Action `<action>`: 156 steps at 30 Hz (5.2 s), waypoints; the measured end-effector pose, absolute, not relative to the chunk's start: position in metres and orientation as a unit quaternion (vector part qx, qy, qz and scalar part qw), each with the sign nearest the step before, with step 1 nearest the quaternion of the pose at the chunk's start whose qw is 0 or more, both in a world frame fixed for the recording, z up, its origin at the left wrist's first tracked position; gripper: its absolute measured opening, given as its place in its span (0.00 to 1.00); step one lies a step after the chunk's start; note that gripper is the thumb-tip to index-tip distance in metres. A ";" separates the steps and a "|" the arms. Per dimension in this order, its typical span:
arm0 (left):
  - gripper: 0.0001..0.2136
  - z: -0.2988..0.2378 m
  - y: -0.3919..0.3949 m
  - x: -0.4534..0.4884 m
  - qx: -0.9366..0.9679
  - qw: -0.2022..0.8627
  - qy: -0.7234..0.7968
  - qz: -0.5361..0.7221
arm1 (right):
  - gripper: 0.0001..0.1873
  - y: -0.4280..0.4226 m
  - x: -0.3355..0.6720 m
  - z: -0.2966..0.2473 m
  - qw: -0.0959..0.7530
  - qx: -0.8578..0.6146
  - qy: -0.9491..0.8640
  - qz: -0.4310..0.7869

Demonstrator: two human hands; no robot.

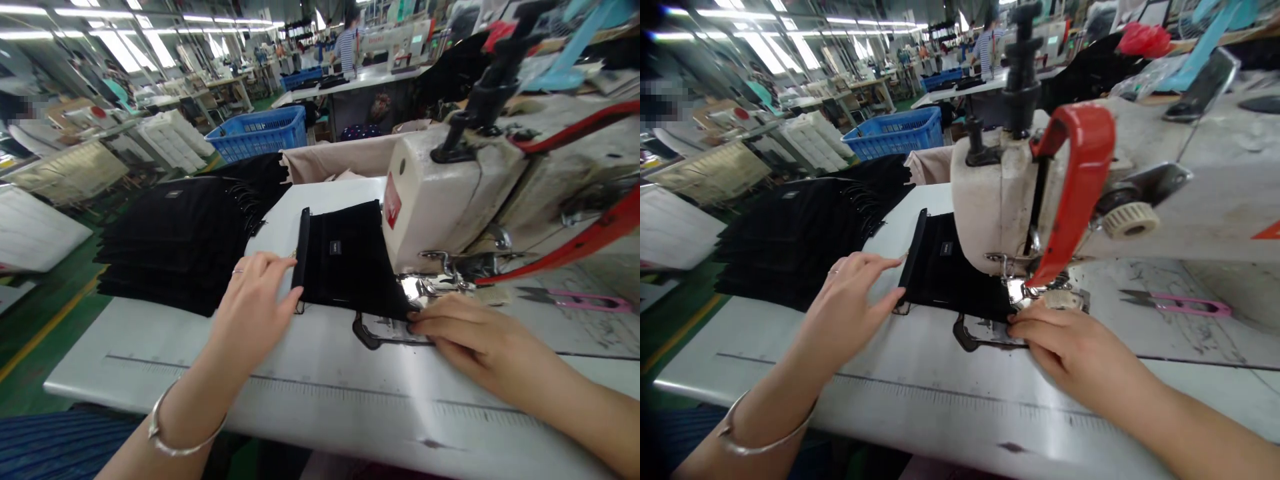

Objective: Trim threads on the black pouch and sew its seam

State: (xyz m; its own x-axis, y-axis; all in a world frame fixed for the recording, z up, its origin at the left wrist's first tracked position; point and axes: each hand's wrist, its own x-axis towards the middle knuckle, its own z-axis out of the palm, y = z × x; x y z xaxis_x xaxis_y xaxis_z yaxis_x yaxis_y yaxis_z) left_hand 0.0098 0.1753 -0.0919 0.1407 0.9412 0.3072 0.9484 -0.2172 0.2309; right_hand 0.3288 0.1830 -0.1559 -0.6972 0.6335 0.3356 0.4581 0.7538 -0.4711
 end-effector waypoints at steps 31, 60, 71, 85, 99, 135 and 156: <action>0.10 -0.136 0.195 0.093 -0.913 -0.110 -0.298 -0.254 | 0.10 0.179 0.331 -0.141 0.261 -0.330 -0.883 0.209; 0.07 -0.138 0.199 0.088 -0.921 -0.096 -0.283 -0.251 | 0.17 0.174 0.328 -0.143 0.223 -0.310 -0.917 0.117; 0.06 -0.138 0.215 0.088 -0.924 -0.084 -0.291 -0.231 | 0.19 0.182 0.323 -0.137 0.175 -0.326 -0.922 0.112; 0.07 -0.142 0.238 0.092 -0.908 -0.055 -0.331 -0.252 | 0.20 0.190 0.321 -0.148 0.205 -0.352 -0.908 0.093; 0.07 -0.145 0.245 0.090 -0.894 -0.066 -0.345 -0.277 | 0.18 0.192 0.321 -0.148 0.200 -0.354 -0.908 0.100; 0.18 -0.114 0.209 0.072 -0.942 -0.070 -0.325 -0.042 | 0.16 0.191 0.323 -0.149 0.241 -0.319 -0.913 0.079; 0.16 -0.119 0.186 0.085 -0.919 -0.082 -0.369 -0.107 | 0.09 0.186 0.330 -0.146 0.255 -0.261 -0.916 0.164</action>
State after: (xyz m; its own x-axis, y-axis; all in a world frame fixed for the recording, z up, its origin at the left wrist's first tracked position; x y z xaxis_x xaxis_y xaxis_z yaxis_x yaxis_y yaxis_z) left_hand 0.0853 0.1858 -0.1194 0.7041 0.6968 0.1367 0.6617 -0.7137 0.2299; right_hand 0.3303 0.1863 -0.1461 -0.7330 0.5628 0.3822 0.3952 0.8095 -0.4341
